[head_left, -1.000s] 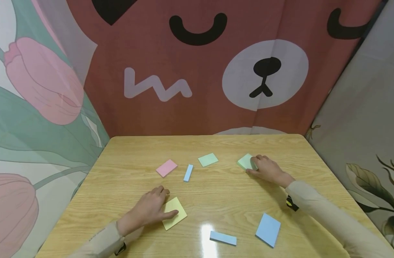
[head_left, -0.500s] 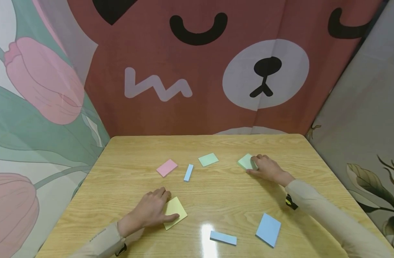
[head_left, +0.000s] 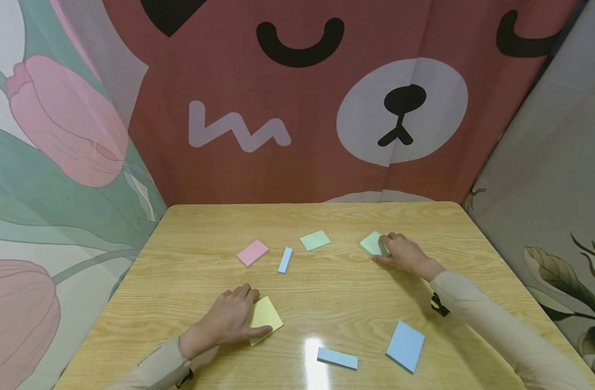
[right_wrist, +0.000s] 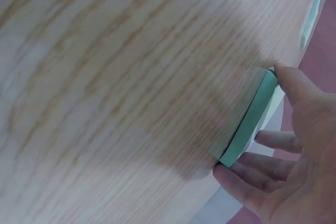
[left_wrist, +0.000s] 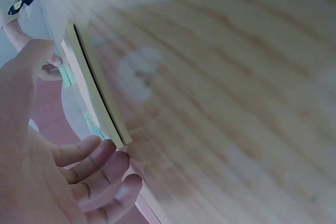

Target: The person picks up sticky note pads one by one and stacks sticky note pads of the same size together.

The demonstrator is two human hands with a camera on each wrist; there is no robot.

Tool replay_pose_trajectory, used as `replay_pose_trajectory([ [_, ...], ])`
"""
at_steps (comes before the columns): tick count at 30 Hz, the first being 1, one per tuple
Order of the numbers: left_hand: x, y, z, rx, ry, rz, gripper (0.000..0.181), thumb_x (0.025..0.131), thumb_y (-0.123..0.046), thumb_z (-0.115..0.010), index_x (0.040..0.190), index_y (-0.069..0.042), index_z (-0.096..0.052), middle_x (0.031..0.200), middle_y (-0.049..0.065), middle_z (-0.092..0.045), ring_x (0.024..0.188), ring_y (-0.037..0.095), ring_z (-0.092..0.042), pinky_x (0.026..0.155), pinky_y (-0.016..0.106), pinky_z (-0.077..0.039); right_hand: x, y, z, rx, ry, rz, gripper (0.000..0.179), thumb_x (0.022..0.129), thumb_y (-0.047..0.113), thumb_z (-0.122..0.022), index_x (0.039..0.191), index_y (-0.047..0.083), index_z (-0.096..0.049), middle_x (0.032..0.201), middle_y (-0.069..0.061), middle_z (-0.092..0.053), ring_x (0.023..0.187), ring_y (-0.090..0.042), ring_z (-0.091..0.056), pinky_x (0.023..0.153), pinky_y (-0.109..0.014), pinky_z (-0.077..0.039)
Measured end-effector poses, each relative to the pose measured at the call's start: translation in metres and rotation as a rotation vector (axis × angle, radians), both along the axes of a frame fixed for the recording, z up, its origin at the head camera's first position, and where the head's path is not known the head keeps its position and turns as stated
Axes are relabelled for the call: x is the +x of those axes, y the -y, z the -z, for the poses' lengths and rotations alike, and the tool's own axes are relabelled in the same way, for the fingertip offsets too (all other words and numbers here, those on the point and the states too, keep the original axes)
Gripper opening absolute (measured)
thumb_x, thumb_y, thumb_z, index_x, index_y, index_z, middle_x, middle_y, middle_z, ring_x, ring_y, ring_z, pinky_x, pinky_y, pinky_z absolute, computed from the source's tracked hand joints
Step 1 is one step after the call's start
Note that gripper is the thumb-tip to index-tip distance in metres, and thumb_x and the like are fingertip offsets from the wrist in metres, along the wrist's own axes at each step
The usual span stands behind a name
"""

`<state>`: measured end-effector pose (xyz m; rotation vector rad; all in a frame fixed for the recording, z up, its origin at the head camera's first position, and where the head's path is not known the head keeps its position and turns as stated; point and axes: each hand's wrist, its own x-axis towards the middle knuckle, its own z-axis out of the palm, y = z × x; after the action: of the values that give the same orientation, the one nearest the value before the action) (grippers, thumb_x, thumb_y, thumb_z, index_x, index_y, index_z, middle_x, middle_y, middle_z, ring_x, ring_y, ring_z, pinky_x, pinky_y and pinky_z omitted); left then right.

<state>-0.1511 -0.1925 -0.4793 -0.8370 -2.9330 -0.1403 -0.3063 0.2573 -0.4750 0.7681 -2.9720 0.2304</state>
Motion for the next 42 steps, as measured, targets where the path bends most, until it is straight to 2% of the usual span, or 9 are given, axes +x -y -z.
replay_pose_trajectory([
  [3, 0.0011, -0.0011, -0.001, -0.009, 0.003, 0.005, 0.09, 0.078, -0.08, -0.057, 0.117, 0.0, -0.063, 0.103, 0.012, -0.059, 0.088, 0.023, -0.06, 0.072, 0.043, -0.053, -0.0004, -0.0003, 0.0003, 0.005, -0.004, -0.002, 0.063, 0.09, 0.043, -0.071, 0.123, -0.008, -0.058, 0.107, -0.026, -0.061, 0.089, -0.037, -0.061, 0.065, -0.046, -0.051],
  [6, 0.0025, -0.0021, -0.0018, -0.001, 0.013, 0.014, 0.091, 0.077, -0.079, -0.06, 0.119, 0.002, -0.062, 0.1, 0.009, -0.055, 0.086, 0.02, -0.056, 0.071, 0.042, -0.052, -0.0008, -0.0004, 0.0003, 0.008, -0.005, 0.003, 0.062, 0.09, 0.044, -0.072, 0.124, -0.007, -0.059, 0.107, -0.025, -0.062, 0.089, -0.036, -0.061, 0.065, -0.045, -0.051],
  [11, 0.0044, -0.002, -0.0004, 0.005, -0.011, 0.039, 0.088, 0.077, -0.074, -0.065, 0.12, 0.004, -0.063, 0.1, 0.009, -0.055, 0.084, 0.019, -0.055, 0.074, 0.044, -0.053, -0.0003, 0.0008, 0.0001, 0.006, -0.006, 0.005, 0.062, 0.089, 0.043, -0.072, 0.124, -0.007, -0.059, 0.107, -0.025, -0.062, 0.089, -0.035, -0.061, 0.066, -0.045, -0.051],
  [16, 0.0046, -0.0007, 0.0036, -0.019, -0.045, 0.059, 0.086, 0.079, -0.074, -0.063, 0.117, 0.003, -0.064, 0.097, 0.007, -0.053, 0.08, 0.016, -0.052, 0.069, 0.04, -0.051, 0.0001, 0.0016, 0.0001, 0.006, -0.002, 0.008, 0.064, 0.089, 0.043, -0.073, 0.124, -0.008, -0.058, 0.108, -0.026, -0.062, 0.09, -0.037, -0.062, 0.067, -0.047, -0.053],
  [22, 0.0054, 0.0002, 0.0049, -0.012, -0.068, 0.078, 0.088, 0.081, -0.075, -0.06, 0.117, 0.004, -0.064, 0.098, 0.008, -0.053, 0.079, 0.016, -0.051, 0.07, 0.041, -0.05, 0.0004, 0.003, -0.0007, 0.015, -0.003, 0.013, 0.064, 0.089, 0.043, -0.072, 0.125, -0.008, -0.058, 0.108, -0.027, -0.062, 0.092, -0.038, -0.062, 0.069, -0.048, -0.053],
  [29, 0.0053, 0.0018, 0.0051, -0.031, -0.095, 0.107, 0.086, 0.081, -0.074, -0.06, 0.119, 0.003, -0.063, 0.098, 0.006, -0.052, 0.082, 0.016, -0.049, 0.07, 0.037, -0.047, 0.0009, 0.0045, -0.0027, 0.015, -0.017, 0.009, 0.06, 0.088, 0.04, -0.074, 0.12, -0.009, -0.059, 0.102, -0.024, -0.062, 0.084, -0.033, -0.061, 0.062, -0.042, -0.051],
  [34, 0.0049, 0.0012, 0.0037, -0.038, -0.072, 0.101, 0.082, 0.08, -0.07, -0.063, 0.119, 0.003, -0.062, 0.097, 0.006, -0.051, 0.083, 0.015, -0.047, 0.071, 0.036, -0.046, 0.0028, 0.0073, -0.0056, 0.011, -0.003, 0.012, 0.057, 0.089, 0.038, -0.074, 0.117, -0.008, -0.06, 0.097, -0.022, -0.061, 0.077, -0.029, -0.058, 0.057, -0.039, -0.048],
  [42, 0.0045, -0.003, 0.0029, -0.002, -0.012, 0.079, 0.081, 0.078, -0.065, -0.068, 0.122, 0.002, -0.06, 0.099, 0.006, -0.05, 0.085, 0.016, -0.045, 0.073, 0.036, -0.044, 0.0025, 0.0075, -0.006, 0.019, 0.027, 0.023, 0.056, 0.09, 0.038, -0.073, 0.119, -0.008, -0.059, 0.1, -0.023, -0.061, 0.08, -0.029, -0.057, 0.059, -0.039, -0.048],
])
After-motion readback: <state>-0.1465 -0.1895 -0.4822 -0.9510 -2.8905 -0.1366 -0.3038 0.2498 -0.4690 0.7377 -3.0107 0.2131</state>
